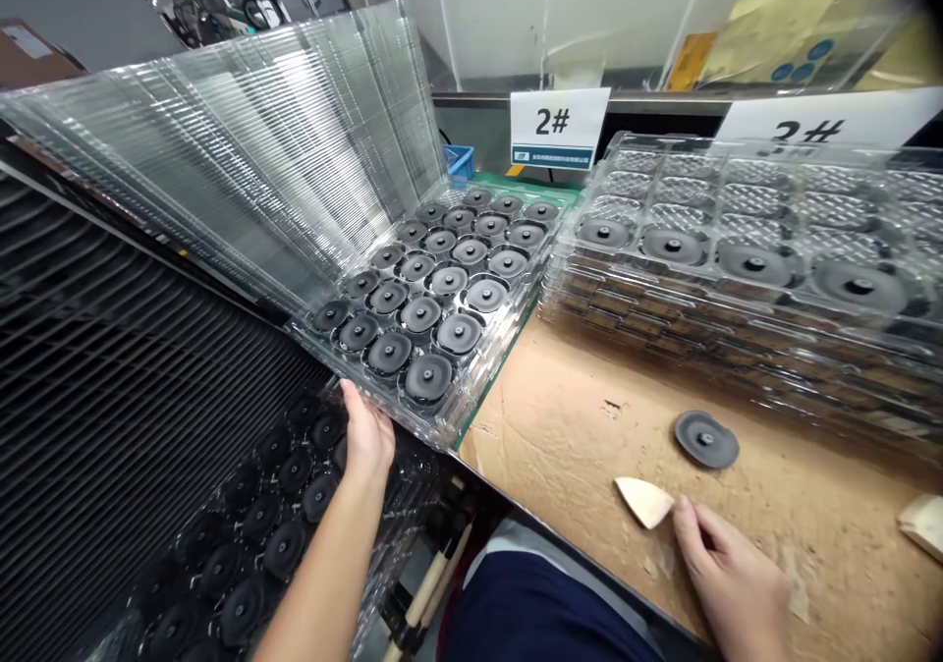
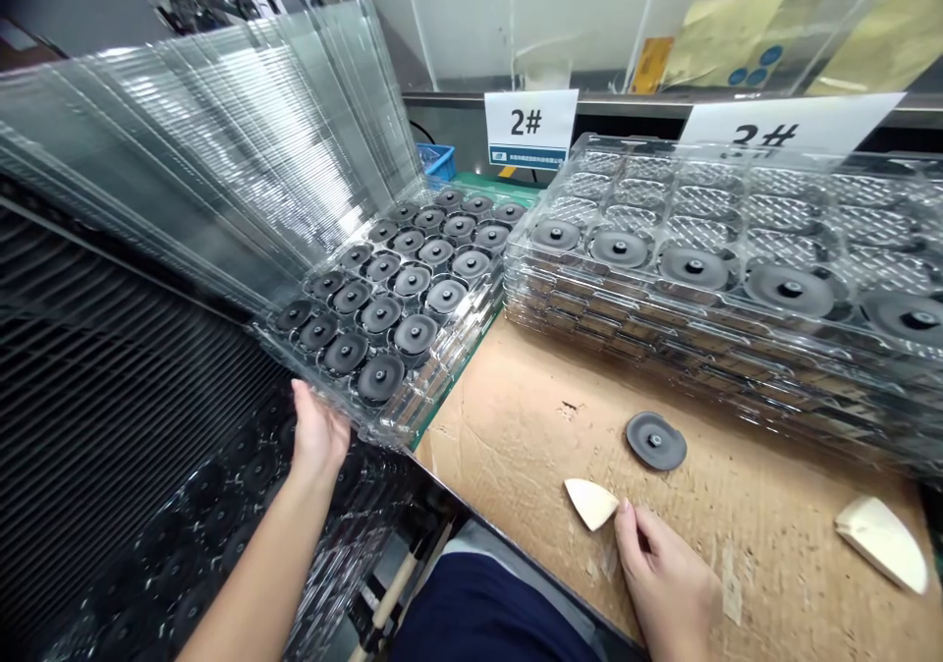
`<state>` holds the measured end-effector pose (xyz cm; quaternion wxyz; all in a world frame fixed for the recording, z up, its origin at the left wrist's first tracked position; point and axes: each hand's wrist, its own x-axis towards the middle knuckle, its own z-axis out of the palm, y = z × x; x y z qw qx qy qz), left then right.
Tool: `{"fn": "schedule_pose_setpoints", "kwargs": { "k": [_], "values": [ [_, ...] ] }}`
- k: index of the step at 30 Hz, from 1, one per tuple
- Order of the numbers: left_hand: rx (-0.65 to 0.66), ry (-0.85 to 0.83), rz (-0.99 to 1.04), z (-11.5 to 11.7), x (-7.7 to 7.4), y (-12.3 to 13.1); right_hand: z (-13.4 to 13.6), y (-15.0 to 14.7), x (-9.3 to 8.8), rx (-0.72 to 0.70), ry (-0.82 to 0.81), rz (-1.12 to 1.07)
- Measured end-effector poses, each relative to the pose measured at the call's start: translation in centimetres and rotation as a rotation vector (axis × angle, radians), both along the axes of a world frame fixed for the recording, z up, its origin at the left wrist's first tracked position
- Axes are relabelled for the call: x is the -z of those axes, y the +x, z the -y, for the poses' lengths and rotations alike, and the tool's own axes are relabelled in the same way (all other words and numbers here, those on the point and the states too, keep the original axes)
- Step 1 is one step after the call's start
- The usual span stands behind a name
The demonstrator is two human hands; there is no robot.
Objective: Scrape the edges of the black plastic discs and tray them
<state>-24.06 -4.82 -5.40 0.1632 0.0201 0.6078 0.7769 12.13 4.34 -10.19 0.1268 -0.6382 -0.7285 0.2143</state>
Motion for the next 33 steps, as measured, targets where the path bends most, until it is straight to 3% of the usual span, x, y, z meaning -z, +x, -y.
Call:
{"fn": "schedule_pose_setpoints", "kwargs": {
  "k": [9,18,33],
  "values": [
    [0.025,0.042,0.077,-1.2,-0.7,0.3,0.1,0.2,-0.2,-0.015,-0.051,0.004],
    [-0.124,0.094,0.066,-1.8,0.8,0.1,0.1,0.0,-0.2,0.008,-0.081,0.009],
    [-0.202,0.052,0.052,-0.6,1.9,0.0,0.0,0.2,0.0,-0.01,-0.066,-0.014]
  ]
}}
